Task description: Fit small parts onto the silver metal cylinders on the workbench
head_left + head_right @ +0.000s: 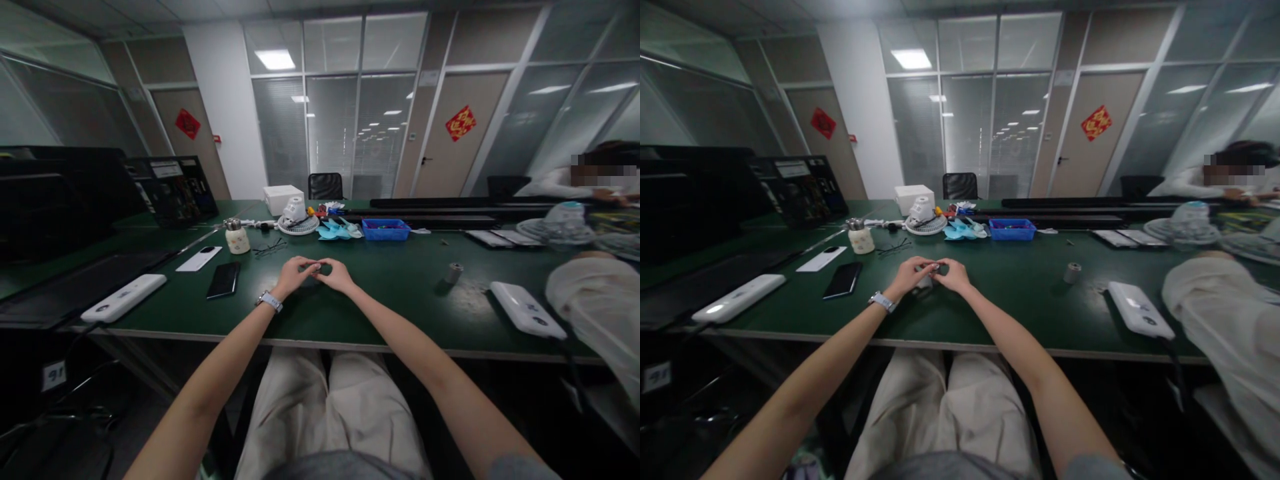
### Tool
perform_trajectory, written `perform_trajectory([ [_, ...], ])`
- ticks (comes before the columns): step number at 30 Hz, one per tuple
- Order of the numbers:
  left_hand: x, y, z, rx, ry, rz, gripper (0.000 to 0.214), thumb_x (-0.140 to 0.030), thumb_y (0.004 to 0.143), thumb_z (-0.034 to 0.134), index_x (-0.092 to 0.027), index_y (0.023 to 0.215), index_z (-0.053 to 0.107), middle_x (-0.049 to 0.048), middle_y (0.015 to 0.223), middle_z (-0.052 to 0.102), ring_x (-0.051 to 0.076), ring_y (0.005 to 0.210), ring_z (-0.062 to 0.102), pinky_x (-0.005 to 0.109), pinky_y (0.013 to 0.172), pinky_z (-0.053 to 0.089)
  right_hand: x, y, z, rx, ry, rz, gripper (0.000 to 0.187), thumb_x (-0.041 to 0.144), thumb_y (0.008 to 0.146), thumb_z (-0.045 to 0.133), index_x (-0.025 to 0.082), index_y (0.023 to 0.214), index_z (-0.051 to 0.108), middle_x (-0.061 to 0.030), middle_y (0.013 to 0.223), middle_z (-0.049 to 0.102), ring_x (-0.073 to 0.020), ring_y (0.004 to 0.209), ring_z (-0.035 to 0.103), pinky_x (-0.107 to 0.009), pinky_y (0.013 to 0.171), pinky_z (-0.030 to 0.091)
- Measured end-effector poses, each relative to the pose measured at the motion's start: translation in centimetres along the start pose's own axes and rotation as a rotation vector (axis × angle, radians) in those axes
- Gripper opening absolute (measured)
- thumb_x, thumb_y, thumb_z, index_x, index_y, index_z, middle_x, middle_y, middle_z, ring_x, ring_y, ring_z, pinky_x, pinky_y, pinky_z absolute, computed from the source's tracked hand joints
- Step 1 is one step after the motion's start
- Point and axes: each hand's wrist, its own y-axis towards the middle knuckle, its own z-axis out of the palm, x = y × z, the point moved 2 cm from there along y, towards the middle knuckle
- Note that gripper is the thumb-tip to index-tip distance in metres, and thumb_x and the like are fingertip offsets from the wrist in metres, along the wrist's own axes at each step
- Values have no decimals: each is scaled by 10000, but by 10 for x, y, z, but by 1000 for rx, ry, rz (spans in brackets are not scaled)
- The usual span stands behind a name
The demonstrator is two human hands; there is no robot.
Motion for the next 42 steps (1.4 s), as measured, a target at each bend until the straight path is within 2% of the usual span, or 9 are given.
perform_trajectory([
  [5,-8,13,0,-56,41,30,287,-459,783,584,-214,799,733,72,882,700,207,887,602,336,824,443,-11,-5,8,-1,185,46,430,409,649,722,241,1037,643,-19,853,699,-190,799,649,-330,752,511],
  [10,19,12,-11,-200,96,-40,337,-493,793,561,-218,865,743,79,915,709,217,918,600,345,848,425,-8,-8,10,-25,191,27,455,403,649,729,244,1064,633,-23,886,696,-175,782,651,-313,743,519],
  [17,68,-5,-10,109,301,-222,263,-496,760,596,-305,847,754,12,1003,718,239,1002,588,364,907,387,-8,-11,12,-40,143,28,522,473,617,740,258,1078,620,-14,881,681,-158,736,642,-294,705,519],
  [22,66,-5,-11,44,268,-226,293,-496,771,584,-292,899,750,19,1035,714,230,1019,598,330,904,398,-4,-9,16,-30,95,1,594,519,585,748,267,1099,593,-25,931,678,-172,796,641,-310,740,512],
  [27,70,-8,-20,-176,149,-444,436,-536,796,516,-194,932,749,54,857,741,227,850,655,275,703,458,-6,-9,16,-38,107,78,494,337,604,754,239,1045,553,-12,906,676,-168,798,642,-324,760,505],
  [31,73,-10,-22,-189,143,-491,449,-549,772,540,-180,914,753,69,813,738,221,768,657,271,630,442,-6,-11,14,6,174,60,460,212,624,710,226,1050,539,-14,978,663,-154,874,631,-316,818,485],
  [34,72,-11,-21,-180,162,-477,453,-554,768,542,-175,896,754,82,816,735,217,748,652,276,634,439,-4,-13,12,-6,199,31,501,276,609,741,204,1064,543,-39,1020,647,-157,899,616,-312,830,481],
  [38,71,-12,-21,-179,170,-478,452,-555,773,533,-179,894,753,82,796,731,210,716,644,279,630,437,-5,-11,10,-72,248,182,481,379,581,776,174,976,594,-56,929,666,-170,831,618,-333,806,496],
  [42,71,-12,-21,-171,174,-481,450,-561,765,538,-186,895,750,75,785,727,206,705,638,280,628,434,-10,-5,4,-1,581,395,285,304,697,716,146,919,631,-65,907,684,-164,845,635,-323,847,493],
])
